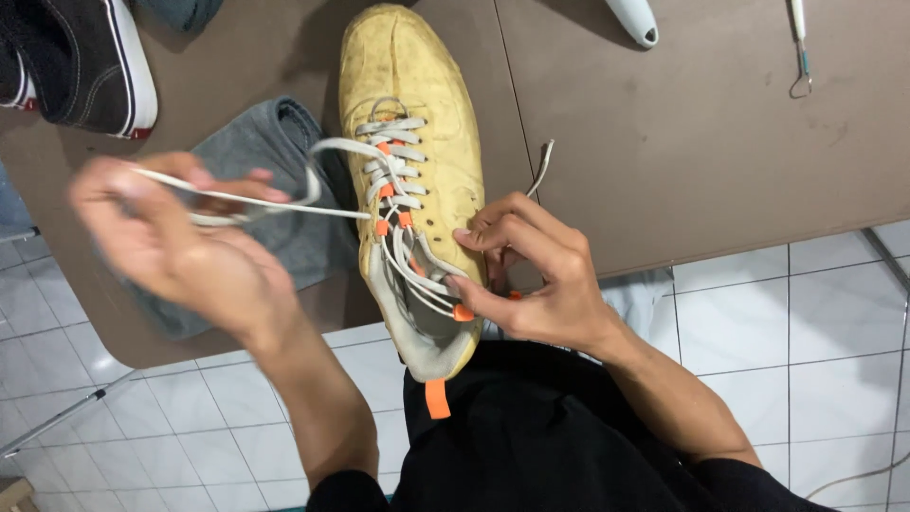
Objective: Unlacing a yellow sneaker by pulling the white laces through the eyelets one by one, occasionally using a small metal tool to assist.
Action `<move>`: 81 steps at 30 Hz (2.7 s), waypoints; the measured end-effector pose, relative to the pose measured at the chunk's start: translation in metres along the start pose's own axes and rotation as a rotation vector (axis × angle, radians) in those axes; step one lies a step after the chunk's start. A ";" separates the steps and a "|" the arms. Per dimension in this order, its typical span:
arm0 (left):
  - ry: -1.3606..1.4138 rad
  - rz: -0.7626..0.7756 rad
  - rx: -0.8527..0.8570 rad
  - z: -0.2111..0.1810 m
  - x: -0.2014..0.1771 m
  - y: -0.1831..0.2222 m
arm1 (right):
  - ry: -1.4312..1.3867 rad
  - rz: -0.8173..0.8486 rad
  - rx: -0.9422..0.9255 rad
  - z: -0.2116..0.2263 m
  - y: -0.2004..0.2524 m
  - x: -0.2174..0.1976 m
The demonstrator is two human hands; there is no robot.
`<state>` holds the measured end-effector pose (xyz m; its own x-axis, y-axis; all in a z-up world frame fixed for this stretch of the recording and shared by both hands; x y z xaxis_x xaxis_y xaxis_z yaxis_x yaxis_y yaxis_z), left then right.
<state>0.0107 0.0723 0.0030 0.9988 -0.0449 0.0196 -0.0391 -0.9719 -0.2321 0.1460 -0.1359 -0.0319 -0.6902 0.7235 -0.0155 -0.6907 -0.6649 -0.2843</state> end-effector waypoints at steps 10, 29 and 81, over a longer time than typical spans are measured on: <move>-0.155 -0.278 0.140 0.009 -0.115 -0.093 | 0.122 -0.137 -0.123 0.000 0.006 0.008; 0.240 0.326 -0.508 0.051 -0.002 0.113 | 0.111 -0.249 0.099 -0.040 -0.009 -0.041; 0.139 0.358 -0.492 0.013 -0.001 0.115 | -0.072 -0.329 0.352 -0.209 0.069 -0.106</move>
<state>0.0053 -0.0363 -0.0359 0.9091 -0.3855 0.1578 -0.4133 -0.8820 0.2263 0.2169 -0.2194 -0.2500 -0.4277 0.8994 0.0902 -0.8972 -0.4345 0.0787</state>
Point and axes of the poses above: each hand's wrist, its own y-axis away from the middle knuckle, its own x-axis out of the palm, z = x × y, the point moved 3 cm from there along -y, towards the middle knuckle, and after that the axes turned 12 degrees about -z, right-handed, at the moved point
